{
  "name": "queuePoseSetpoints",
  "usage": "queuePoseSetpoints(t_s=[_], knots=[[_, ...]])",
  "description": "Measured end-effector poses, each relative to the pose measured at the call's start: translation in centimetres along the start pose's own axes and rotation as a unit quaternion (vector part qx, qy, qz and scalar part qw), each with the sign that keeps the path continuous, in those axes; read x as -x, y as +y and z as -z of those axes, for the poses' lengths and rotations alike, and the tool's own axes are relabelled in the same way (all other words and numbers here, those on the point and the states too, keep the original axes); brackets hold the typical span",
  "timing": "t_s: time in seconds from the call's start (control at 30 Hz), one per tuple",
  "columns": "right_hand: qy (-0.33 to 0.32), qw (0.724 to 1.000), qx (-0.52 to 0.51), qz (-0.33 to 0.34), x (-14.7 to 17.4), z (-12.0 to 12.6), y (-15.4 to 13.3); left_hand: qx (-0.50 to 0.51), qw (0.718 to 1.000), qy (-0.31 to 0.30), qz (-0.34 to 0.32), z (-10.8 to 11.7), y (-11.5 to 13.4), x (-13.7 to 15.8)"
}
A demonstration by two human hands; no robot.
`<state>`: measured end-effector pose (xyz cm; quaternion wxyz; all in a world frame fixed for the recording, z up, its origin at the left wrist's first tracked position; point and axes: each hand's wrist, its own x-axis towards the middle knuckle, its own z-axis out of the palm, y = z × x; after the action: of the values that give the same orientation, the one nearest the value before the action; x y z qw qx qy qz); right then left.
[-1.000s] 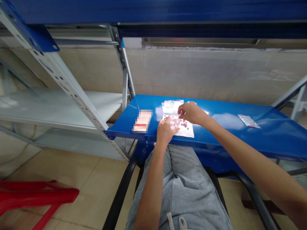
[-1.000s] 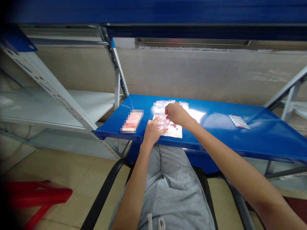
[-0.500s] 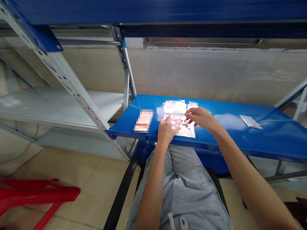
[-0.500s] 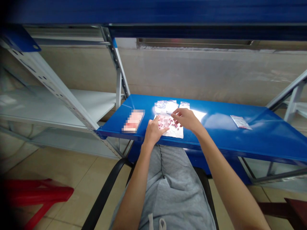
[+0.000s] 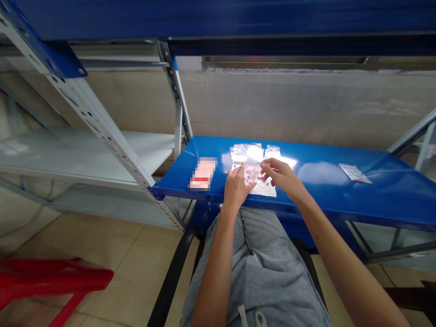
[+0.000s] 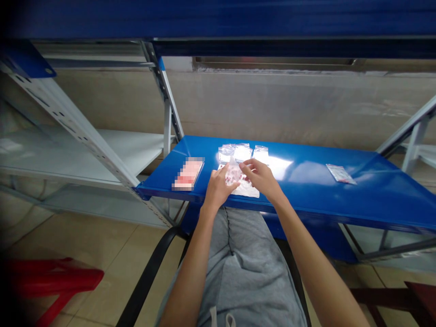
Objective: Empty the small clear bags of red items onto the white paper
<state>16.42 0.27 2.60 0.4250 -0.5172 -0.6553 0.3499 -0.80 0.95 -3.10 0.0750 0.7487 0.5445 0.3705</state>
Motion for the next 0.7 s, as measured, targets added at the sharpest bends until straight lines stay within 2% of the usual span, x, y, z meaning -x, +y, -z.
queuePoseSetpoints(t_s=[0.17, 0.3, 0.4, 0.47, 0.53, 0.6, 0.67, 0.7], knots=[[0.021, 0.999, -0.013, 0.035, 0.0, -1.0, 0.5, -0.012, 0.999, 0.003, -0.052, 0.5, 0.4, 0.0], [0.044, 0.998, -0.037, 0.022, 0.9, -0.5, 1.3, -0.012, 0.998, 0.008, -0.061, 1.1, 1.2, 0.1], [0.096, 0.99, -0.103, -0.017, 2.3, 0.1, 1.6, 0.043, 0.997, 0.036, -0.053, 1.5, 1.8, 0.1], [0.14, 0.975, -0.165, -0.045, 3.2, 0.1, 1.9, 0.126, 0.991, 0.038, -0.035, 1.5, 2.3, 0.1], [0.176, 0.955, -0.231, -0.066, 3.9, -0.1, 2.4, 0.236, 0.972, 0.012, 0.0, 1.0, 2.9, 0.0], [0.199, 0.935, -0.281, -0.08, 4.4, -0.5, 3.0, 0.343, 0.938, -0.027, 0.043, 0.3, 3.6, -0.1], [0.213, 0.924, -0.305, -0.091, 4.6, -0.9, 3.5, 0.414, 0.906, -0.051, 0.076, -0.3, 4.3, -0.2], [0.216, 0.921, -0.31, -0.094, 4.7, -1.0, 3.7, 0.428, 0.898, -0.05, 0.086, -0.4, 4.5, -0.1]])
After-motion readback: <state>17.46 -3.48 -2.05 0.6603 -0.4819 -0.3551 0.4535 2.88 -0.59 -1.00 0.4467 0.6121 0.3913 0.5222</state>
